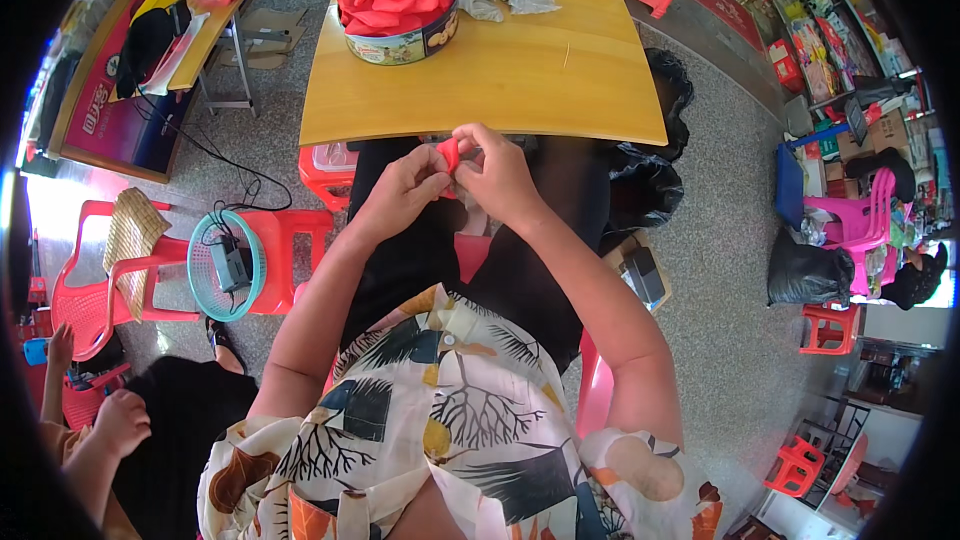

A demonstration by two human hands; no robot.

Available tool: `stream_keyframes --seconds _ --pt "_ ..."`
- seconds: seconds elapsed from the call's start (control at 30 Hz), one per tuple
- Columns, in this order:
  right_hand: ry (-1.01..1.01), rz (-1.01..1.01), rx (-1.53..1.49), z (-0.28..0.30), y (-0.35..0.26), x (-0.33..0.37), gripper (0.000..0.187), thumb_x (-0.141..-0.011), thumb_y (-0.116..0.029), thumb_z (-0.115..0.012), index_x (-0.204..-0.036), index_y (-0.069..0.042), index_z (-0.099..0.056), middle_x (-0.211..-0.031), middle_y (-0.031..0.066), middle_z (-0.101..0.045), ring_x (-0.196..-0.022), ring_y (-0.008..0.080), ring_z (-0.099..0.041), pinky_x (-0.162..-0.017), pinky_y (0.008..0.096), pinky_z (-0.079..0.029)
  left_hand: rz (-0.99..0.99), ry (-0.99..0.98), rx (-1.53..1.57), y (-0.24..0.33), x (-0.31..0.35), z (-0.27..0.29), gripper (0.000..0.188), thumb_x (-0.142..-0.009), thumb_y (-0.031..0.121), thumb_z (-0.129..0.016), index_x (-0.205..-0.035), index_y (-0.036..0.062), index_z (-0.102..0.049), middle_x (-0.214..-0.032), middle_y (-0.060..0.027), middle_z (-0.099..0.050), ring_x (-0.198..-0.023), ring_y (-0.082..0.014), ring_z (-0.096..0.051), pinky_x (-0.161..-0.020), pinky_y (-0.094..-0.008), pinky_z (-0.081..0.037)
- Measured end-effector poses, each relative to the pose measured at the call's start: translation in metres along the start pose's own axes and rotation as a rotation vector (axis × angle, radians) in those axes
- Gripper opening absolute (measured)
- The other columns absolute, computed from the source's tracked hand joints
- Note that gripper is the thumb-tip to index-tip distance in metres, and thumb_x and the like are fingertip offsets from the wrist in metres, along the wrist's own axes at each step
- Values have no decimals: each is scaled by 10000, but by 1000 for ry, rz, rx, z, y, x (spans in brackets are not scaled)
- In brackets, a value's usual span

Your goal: The person sits at a table and repeatedly wraps small items in red paper. They pick up a small item, fold a piece of red paper around it, and place the wrapped item on the table. The process is repeated multiple times throughout the video.

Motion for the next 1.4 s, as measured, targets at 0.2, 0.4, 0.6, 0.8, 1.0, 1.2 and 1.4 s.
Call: stream_keyframes --seconds 0.2,0.4,0.6,0.8,1.0,1.2,1.4 --pt "-80 -96 65 -7 18 -5 196 -825 -114 -625 -967 22 -622 -931 171 -702 -825 227 -694 -750 326 -521 87 -22 107 -22 -1 1 66 -936 67 -574 -944 28 -521 -805 -3 -566 -745 -69 -564 -670 -219 -465" --pt "-45 -201 -243 -11 25 0 261 -844 -94 -618 -1080 7 -569 -977 125 -671 -849 166 -660 -747 309 -519 82 66 226 -30 -5 4 68 -938 74 -576 -949 38 -520 -832 -20 -588 -722 -83 -574 -663 -227 -472" --pt "-300 -155 -586 1 -19 11 413 -839 -57 -640 -1223 -11 -494 -1104 77 -569 -931 145 -606 -771 287 -512 101 11 275 -9 -7 19 114 -925 93 -594 -995 51 -514 -855 -17 -581 -711 -84 -557 -654 -226 -463" --pt "-235 422 244 4 -63 1 458 -727 -26 -710 -1156 -63 -557 -1008 126 -599 -931 298 -610 -802 363 -495 246 -176 365 -3 -13 21 132 -902 85 -604 -993 87 -509 -886 -2 -566 -724 -80 -545 -650 -215 -457" --pt "-110 331 212 5 -63 -6 397 -704 -26 -720 -1075 -61 -581 -951 136 -596 -912 338 -604 -793 391 -485 251 -128 666 -6 -19 22 141 -904 56 -584 -1013 113 -515 -916 4 -568 -756 -73 -548 -684 -209 -471" --pt "-37 336 247 -6 -49 6 268 -689 -22 -723 -924 -27 -594 -887 141 -610 -834 344 -615 -730 389 -493 242 -18 812 -18 -10 12 191 -901 38 -580 -1051 123 -497 -935 -4 -584 -777 -81 -568 -715 -227 -481" --pt "118 60 106 12 -19 0 196 -717 -41 -705 -884 -14 -606 -834 123 -648 -727 215 -638 -673 335 -498 -136 221 24 2 2 -6 427 -851 84 -683 -1218 41 -469 -1016 -81 -577 -917 -190 -599 -846 -284 -486"
Point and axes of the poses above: each hand's wrist, its own x-axis away from the middle knuckle, its own z-axis out of the back of the hand, y = z × x, the point moved 5 cm from there along -x, towards the middle knuckle
